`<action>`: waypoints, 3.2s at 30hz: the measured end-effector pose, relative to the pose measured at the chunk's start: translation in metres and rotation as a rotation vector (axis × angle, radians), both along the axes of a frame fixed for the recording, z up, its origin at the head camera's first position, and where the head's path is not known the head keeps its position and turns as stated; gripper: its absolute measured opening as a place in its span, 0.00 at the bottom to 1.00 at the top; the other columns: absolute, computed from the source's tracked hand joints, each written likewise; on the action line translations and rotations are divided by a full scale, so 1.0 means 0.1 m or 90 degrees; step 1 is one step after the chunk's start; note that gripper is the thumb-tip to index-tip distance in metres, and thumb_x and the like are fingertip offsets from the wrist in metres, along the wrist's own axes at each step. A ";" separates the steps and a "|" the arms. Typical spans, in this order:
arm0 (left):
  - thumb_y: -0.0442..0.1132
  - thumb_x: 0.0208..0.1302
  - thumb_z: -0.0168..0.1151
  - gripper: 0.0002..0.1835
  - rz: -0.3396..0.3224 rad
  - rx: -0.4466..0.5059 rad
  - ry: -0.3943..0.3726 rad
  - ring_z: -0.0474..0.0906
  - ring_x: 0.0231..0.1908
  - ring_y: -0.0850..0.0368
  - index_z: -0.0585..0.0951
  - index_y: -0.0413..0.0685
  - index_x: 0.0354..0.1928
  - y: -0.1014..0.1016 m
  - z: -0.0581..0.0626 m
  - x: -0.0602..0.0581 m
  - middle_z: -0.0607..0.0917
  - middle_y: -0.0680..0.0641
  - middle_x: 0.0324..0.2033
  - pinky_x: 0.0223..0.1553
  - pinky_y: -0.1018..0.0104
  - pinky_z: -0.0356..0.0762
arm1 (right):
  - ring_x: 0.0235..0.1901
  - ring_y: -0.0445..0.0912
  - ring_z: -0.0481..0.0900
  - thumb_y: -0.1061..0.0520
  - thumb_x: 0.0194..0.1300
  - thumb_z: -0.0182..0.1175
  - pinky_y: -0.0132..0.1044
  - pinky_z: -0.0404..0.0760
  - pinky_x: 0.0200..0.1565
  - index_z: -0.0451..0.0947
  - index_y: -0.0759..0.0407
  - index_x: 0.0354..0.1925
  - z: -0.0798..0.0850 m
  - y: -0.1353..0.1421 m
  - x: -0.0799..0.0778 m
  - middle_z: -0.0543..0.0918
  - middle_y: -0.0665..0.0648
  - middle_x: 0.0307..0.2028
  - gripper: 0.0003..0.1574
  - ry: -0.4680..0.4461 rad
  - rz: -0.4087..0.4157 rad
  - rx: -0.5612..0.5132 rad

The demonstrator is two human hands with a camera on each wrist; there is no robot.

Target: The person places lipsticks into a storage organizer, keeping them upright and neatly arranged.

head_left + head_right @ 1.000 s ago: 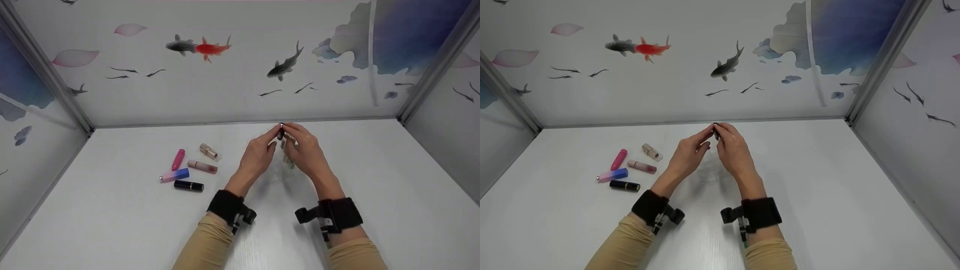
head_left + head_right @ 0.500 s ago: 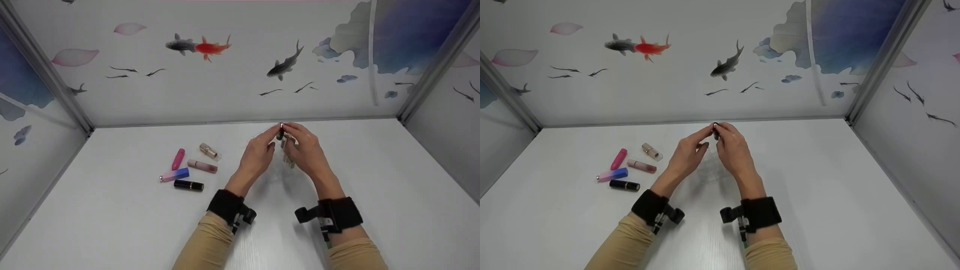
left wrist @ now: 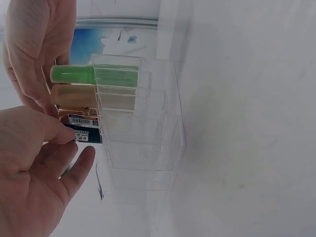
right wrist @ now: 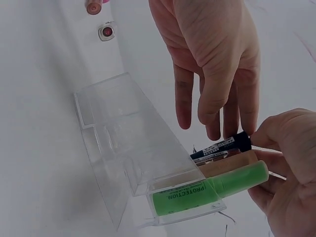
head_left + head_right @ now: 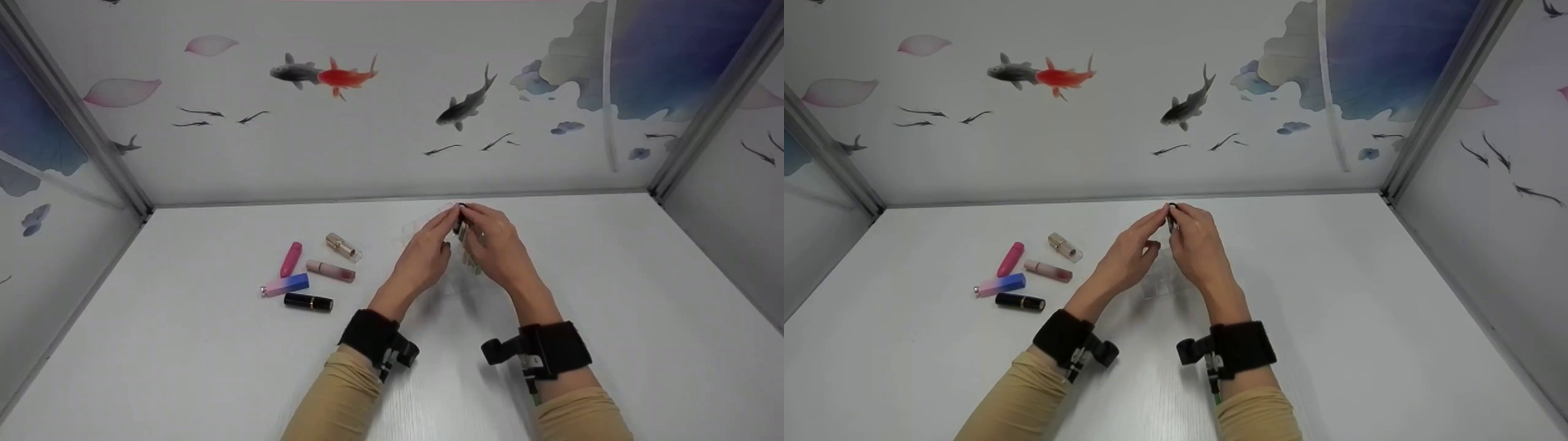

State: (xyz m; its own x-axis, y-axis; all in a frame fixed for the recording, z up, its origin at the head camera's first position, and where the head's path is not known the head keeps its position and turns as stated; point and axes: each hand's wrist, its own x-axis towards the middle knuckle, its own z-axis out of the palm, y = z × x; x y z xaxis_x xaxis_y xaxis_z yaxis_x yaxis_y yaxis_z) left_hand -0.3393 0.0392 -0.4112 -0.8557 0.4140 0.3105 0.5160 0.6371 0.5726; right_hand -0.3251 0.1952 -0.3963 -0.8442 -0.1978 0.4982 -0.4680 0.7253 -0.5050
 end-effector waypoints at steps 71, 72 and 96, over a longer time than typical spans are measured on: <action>0.37 0.71 0.58 0.15 0.089 0.011 -0.056 0.80 0.58 0.48 0.82 0.48 0.57 -0.79 0.20 0.41 0.85 0.45 0.55 0.61 0.52 0.78 | 0.62 0.57 0.76 0.64 0.68 0.62 0.54 0.75 0.65 0.75 0.62 0.62 0.04 -0.46 0.41 0.81 0.62 0.58 0.24 0.024 0.040 0.035; 0.37 0.71 0.58 0.15 0.094 0.002 -0.059 0.80 0.58 0.48 0.82 0.48 0.58 -0.84 0.22 0.42 0.85 0.45 0.55 0.62 0.53 0.78 | 0.63 0.56 0.76 0.64 0.68 0.61 0.54 0.75 0.65 0.75 0.61 0.62 0.03 -0.50 0.42 0.81 0.62 0.59 0.24 0.019 0.049 0.036; 0.34 0.60 0.71 0.17 0.185 -0.222 -0.210 0.80 0.46 0.49 0.82 0.42 0.52 -1.88 0.29 0.63 0.86 0.42 0.46 0.54 0.52 0.81 | 0.61 0.61 0.78 0.58 0.70 0.60 0.54 0.81 0.58 0.69 0.66 0.66 -0.21 -1.29 0.66 0.76 0.66 0.64 0.30 -0.283 0.323 0.003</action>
State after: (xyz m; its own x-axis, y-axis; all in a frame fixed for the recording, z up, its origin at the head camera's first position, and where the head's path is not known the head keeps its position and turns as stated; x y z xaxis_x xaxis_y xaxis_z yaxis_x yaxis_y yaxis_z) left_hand -0.2764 -0.1486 -0.3818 -0.9784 0.1774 -0.1063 0.1206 0.9068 0.4041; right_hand -0.2595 0.0667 -0.4169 -0.7706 -0.6253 0.1229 -0.4995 0.4729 -0.7258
